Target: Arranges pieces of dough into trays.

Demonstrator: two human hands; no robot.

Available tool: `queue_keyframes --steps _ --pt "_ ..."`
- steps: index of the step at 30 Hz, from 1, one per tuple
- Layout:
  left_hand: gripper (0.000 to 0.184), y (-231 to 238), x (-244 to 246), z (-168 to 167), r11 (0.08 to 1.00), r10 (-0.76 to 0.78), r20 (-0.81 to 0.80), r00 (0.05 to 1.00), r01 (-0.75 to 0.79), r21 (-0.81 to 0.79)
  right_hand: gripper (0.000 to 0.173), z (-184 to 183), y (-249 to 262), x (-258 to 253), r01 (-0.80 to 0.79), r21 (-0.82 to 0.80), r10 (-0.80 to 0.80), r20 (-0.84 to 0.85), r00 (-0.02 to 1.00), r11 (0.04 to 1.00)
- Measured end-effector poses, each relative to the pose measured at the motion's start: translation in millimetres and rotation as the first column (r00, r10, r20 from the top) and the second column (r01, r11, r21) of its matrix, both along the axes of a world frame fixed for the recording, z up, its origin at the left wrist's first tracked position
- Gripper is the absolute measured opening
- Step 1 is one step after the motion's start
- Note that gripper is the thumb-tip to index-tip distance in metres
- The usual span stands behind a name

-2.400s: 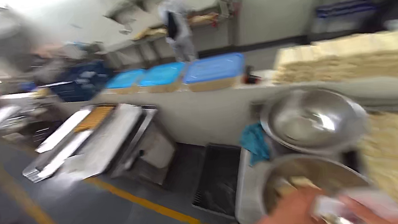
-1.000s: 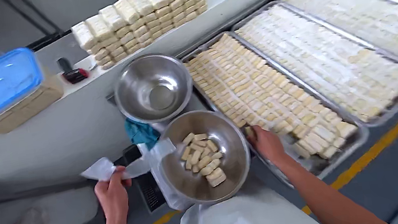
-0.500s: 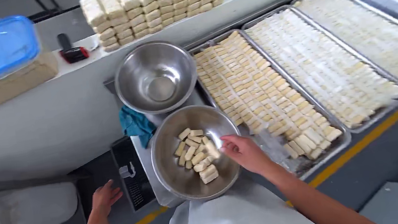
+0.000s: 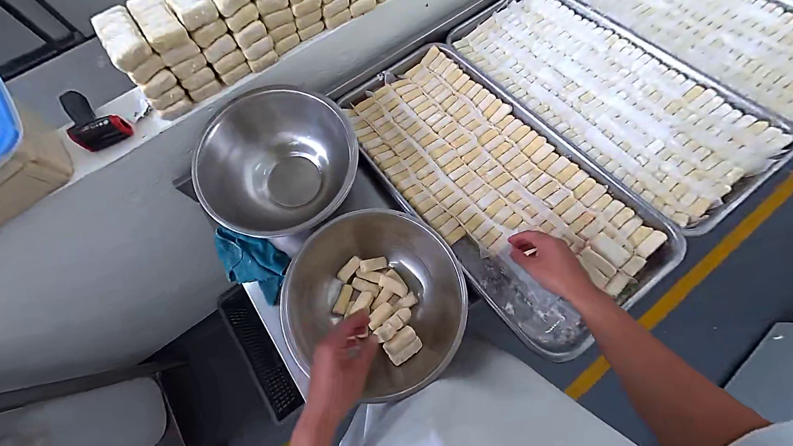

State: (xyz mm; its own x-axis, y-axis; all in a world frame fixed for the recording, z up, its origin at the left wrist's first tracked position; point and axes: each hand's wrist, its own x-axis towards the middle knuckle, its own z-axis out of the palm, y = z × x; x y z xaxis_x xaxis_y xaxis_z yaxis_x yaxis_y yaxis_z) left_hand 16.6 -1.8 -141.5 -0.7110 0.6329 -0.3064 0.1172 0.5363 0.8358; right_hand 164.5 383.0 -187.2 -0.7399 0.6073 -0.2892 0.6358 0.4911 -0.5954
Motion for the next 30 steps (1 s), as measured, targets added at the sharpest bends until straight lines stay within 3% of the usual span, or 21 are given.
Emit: queue_keyframes --steps 3,6,10,14,17,20,23,26,30 --pt "0.06 33.8 11.0 -17.4 0.906 -0.331 -0.034 0.943 0.307 -0.293 0.029 -11.9 -3.0 10.3 0.031 -0.006 -0.031 -0.026 0.999 0.999" --pt "0.065 43.5 18.7 -29.1 0.783 -0.493 -0.074 0.867 0.406 -0.471 0.025 -9.8 2.9 29.1 0.068 -0.03 -0.07 -0.055 0.996 0.997" --pt "0.066 32.4 17.0 -22.3 0.801 -0.433 -0.063 0.899 0.352 -0.485 0.019 12.1 -8.9 39.0 0.109 -0.055 -0.119 -0.233 0.965 0.992" --pt "0.058 16.1 0.5 -22.3 0.867 -0.335 0.042 0.941 0.325 -0.379 0.019 44.0 -74.8 3.9 -0.148 -0.07 0.11 -0.382 0.918 0.987" --pt "0.045 11.6 -5.6 -26.0 0.916 -0.28 0.044 0.959 0.281 -0.285 0.028 56.9 -132.7 -40.4 -0.517 -0.149 0.485 -0.206 0.85 0.843" --pt "0.042 7.8 -10.9 -29.0 0.939 -0.186 0.042 0.982 0.19 -0.288 0.039 30.5 -172.0 -80.2 -0.783 -0.064 0.785 0.088 0.613 0.618" --pt "0.042 6.4 -14.0 -22.1 0.896 -0.148 0.054 0.987 0.157 -0.415 0.027 9.3 -190.2 -95.3 -0.859 0.055 0.832 0.225 0.507 0.509" --pt "0.043 2.6 -9.8 -22.6 0.908 -0.114 0.08 0.99 0.136 -0.395 0.016 -0.7 -189.1 -93.0 -0.877 0.153 0.869 0.137 0.476 0.456" --pt "0.047 0.9 -3.9 -21.8 0.953 -0.101 0.136 0.986 0.135 -0.27 0.026 15.0 -181.8 -91.3 -0.878 -0.029 0.878 -0.024 0.478 0.478"
